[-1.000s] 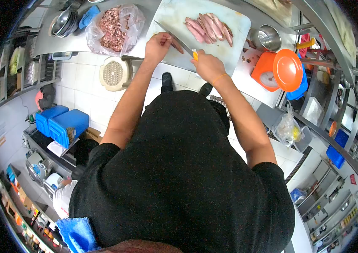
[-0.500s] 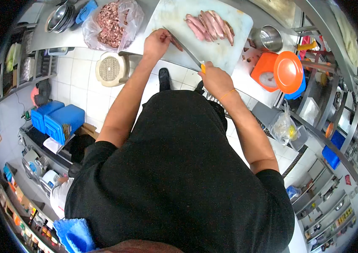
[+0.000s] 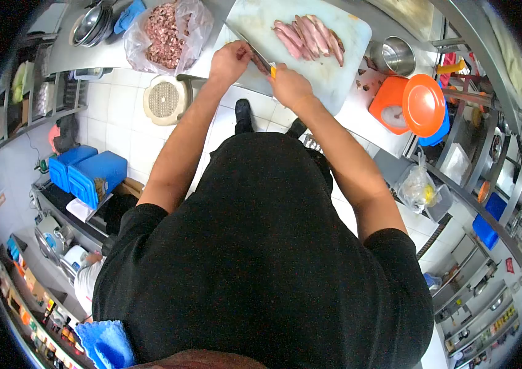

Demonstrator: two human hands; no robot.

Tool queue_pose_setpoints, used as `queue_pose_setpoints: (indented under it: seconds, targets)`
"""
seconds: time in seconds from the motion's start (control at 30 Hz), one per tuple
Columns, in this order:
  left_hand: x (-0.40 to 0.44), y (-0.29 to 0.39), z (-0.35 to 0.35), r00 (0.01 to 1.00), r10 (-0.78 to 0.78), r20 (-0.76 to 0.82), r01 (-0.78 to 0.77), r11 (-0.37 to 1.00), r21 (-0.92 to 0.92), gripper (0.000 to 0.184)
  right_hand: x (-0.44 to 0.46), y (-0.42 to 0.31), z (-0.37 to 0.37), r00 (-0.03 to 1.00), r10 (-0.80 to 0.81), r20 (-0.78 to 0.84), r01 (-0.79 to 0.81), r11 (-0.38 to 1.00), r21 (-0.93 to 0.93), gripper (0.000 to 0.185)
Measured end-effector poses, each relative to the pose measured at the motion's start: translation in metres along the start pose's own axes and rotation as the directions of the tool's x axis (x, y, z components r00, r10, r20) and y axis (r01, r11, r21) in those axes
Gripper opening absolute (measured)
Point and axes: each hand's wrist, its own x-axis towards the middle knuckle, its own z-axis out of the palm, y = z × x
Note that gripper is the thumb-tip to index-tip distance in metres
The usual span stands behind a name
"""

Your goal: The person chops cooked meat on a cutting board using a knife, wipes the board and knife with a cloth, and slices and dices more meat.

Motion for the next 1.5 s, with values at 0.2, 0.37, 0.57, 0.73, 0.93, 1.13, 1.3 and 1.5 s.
queue_pose_setpoints:
  seconds: [0.2, 0.37, 0.57, 0.73, 0.93, 1.13, 1.3, 1.5]
  targets:
    - [-0.007, -0.007, 0.005, 0.999, -0.020, -0.043, 0.011, 0.983, -0.184, 0.019, -0.019, -0.004, -0.036, 0.999, 0.016, 0.045, -0.013, 0.999, -0.053, 0.046]
    - [-0.012, -0.013, 0.015, 0.994, 0.008, -0.105, -0.026, 0.985, -0.168, 0.020, -0.059, 0.000, -0.044, 0.999, 0.023, 0.046, -0.019, 0.995, -0.101, 0.045]
    - [-0.016, -0.006, 0.014, 0.991, 0.038, -0.130, -0.050, 0.995, -0.086, 0.019, -0.076, 0.007, -0.036, 1.000, 0.021, 0.017, -0.019, 0.992, -0.123, 0.043]
    - [-0.015, -0.011, 0.015, 0.992, 0.032, -0.123, -0.048, 0.990, -0.129, 0.021, -0.080, 0.001, -0.047, 0.999, 0.047, 0.012, -0.045, 0.993, -0.108, 0.044]
    - [-0.017, -0.008, 0.015, 0.993, 0.034, -0.109, -0.047, 0.992, -0.115, 0.024, -0.080, 0.009, -0.050, 0.997, 0.042, 0.062, -0.035, 0.993, -0.111, 0.042]
    - [-0.019, -0.001, 0.008, 0.994, 0.058, -0.093, -0.056, 0.998, 0.027, 0.028, -0.081, 0.011, -0.046, 0.997, 0.033, 0.065, -0.027, 0.996, -0.089, 0.042]
    - [-0.018, -0.001, 0.006, 0.994, 0.074, -0.084, -0.070, 0.997, 0.039, 0.030, -0.078, 0.012, -0.041, 0.997, 0.035, 0.073, -0.028, 0.995, -0.097, 0.043]
    - [-0.015, 0.001, 0.000, 0.997, 0.069, -0.045, -0.066, 0.995, 0.069, 0.025, -0.074, 0.007, -0.040, 0.995, 0.032, 0.091, -0.023, 0.994, -0.107, 0.043]
